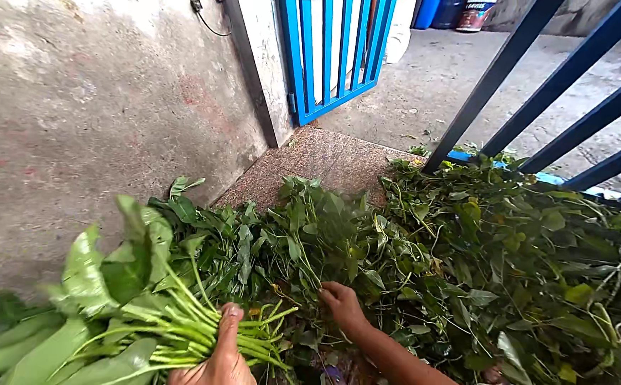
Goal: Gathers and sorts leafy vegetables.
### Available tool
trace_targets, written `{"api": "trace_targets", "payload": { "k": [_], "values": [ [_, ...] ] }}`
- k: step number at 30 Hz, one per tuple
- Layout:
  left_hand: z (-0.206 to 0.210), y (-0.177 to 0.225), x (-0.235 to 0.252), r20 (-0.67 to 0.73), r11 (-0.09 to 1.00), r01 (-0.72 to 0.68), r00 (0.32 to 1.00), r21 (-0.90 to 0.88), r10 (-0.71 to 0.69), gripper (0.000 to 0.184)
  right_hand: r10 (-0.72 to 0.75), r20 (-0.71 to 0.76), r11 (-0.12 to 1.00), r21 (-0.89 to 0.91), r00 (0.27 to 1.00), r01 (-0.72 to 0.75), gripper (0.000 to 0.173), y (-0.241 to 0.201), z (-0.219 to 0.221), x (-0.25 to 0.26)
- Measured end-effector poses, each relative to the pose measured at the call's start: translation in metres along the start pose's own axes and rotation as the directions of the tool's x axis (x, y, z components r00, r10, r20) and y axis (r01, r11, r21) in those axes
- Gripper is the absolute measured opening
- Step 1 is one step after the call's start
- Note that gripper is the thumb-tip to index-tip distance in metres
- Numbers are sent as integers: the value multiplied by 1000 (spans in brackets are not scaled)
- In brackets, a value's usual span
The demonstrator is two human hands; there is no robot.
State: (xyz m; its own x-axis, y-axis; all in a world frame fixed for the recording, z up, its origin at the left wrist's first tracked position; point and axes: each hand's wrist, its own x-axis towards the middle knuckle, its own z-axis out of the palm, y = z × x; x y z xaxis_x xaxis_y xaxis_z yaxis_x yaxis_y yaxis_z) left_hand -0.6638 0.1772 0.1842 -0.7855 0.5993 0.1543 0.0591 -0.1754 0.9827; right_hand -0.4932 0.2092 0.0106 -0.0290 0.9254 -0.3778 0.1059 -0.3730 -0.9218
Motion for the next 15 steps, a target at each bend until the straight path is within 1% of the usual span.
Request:
{"api": "trace_targets", "payload": {
  "k": [1, 3, 5, 7, 9, 11, 13, 15],
  "values": [
    [3, -2, -5, 48, 1000, -9, 999, 26, 7, 31, 20, -10, 1000, 21, 1000, -20, 32, -5, -10, -9],
    [10, -7, -14, 124, 998, -6, 992, 61, -2, 31, -10, -39, 1000, 14, 999, 11, 32, -18, -23, -27],
    [16, -11, -26, 186, 995, 51, 980, 87, -67, 28, -82, -93, 997, -11, 992, 81, 32, -29, -29, -48],
    [22, -14, -37, 244, 984, 138, 956, 113, -163, 26, -187, -180, 982, -49, 966, 181, 29, -34, -29, -65],
    [27, -14, -47, 305, 963, 236, 915, 129, -265, 25, -343, -238, 938, -138, 909, 318, 26, -34, -25, -79],
    [29, -15, -54, 374, 943, 310, 866, 121, -332, 24, -491, -265, 868, -237, 830, 437, 22, -35, -19, -91],
    [30, -16, -57, 416, 933, 338, 837, 122, -357, 26, -600, -252, 789, -342, 759, 511, 23, -35, -14, -100],
    [30, -15, -56, 431, 926, 339, 820, 165, -377, 33, -666, -231, 727, -412, 709, 549, 21, -37, -12, -105]
  ]
}}
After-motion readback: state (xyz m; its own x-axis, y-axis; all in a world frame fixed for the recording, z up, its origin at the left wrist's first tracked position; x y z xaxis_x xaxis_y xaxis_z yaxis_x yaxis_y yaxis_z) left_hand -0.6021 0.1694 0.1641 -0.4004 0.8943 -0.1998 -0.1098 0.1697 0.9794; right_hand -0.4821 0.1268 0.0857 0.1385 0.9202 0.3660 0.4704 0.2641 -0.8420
